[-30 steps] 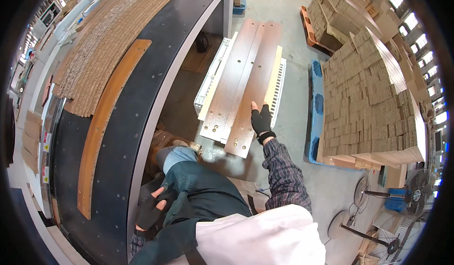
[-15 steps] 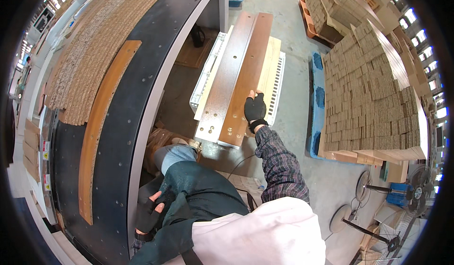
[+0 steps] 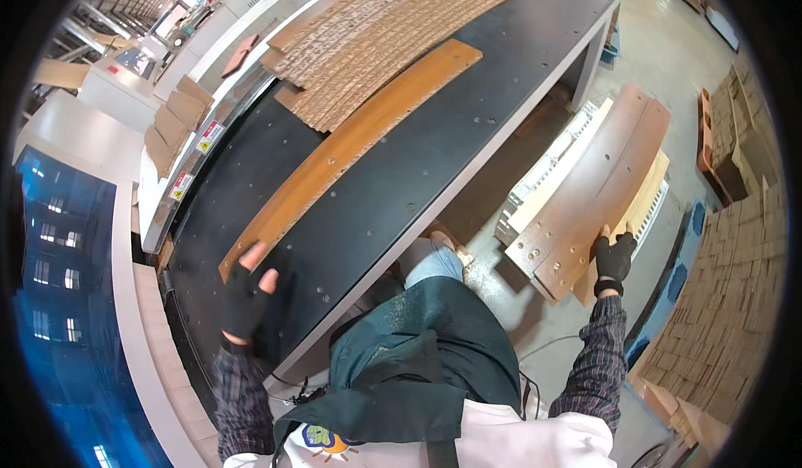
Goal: Moving and stacking wooden panels onto a pallet in a manufacturing facility.
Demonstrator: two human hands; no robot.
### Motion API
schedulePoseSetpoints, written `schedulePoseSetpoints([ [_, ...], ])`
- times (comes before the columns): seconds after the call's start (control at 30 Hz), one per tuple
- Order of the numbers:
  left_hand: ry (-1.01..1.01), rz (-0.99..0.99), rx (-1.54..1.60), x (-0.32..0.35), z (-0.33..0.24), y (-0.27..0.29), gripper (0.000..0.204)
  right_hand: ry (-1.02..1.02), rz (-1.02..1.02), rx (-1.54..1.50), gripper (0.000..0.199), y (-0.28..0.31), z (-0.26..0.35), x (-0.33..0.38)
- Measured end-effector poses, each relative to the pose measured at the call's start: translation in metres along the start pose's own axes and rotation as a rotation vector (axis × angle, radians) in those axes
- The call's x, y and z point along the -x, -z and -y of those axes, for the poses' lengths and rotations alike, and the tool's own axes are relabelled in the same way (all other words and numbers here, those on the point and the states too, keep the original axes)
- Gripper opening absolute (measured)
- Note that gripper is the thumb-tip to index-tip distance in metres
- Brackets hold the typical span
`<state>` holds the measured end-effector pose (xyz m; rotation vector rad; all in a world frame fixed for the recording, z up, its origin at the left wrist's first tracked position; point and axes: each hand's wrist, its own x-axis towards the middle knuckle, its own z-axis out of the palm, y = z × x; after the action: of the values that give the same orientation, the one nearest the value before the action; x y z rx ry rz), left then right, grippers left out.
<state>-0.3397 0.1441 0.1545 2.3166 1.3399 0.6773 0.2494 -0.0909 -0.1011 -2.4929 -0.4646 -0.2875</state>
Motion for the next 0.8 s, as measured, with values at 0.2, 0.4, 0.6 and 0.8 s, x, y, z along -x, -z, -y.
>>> schedulePoseSetpoints([
  [0.2, 0.174, 0.100, -0.103, 0.003, 0.127, 0.035, 0.083, 0.093, 0.288, -0.564, 0.049, 0.043, 0.077, 0.041],
  [0.4, 0.034, 0.122, -0.017, 0.042, 0.065, 0.010, 0.090, -0.087, 1.192, -1.037, 0.034, 0.096, 0.202, 0.139],
  [0.6, -0.026, 0.149, -0.123, 0.090, -0.023, -0.018, 0.098, 0.105, 1.598, -1.068, 0.052, 0.121, 0.298, 0.206],
  [0.8, -0.044, 0.169, -0.101, 0.149, 0.005, -0.034, 0.103, 0.017, 1.420, -1.376, 0.048, 0.083, 0.293, 0.265],
])
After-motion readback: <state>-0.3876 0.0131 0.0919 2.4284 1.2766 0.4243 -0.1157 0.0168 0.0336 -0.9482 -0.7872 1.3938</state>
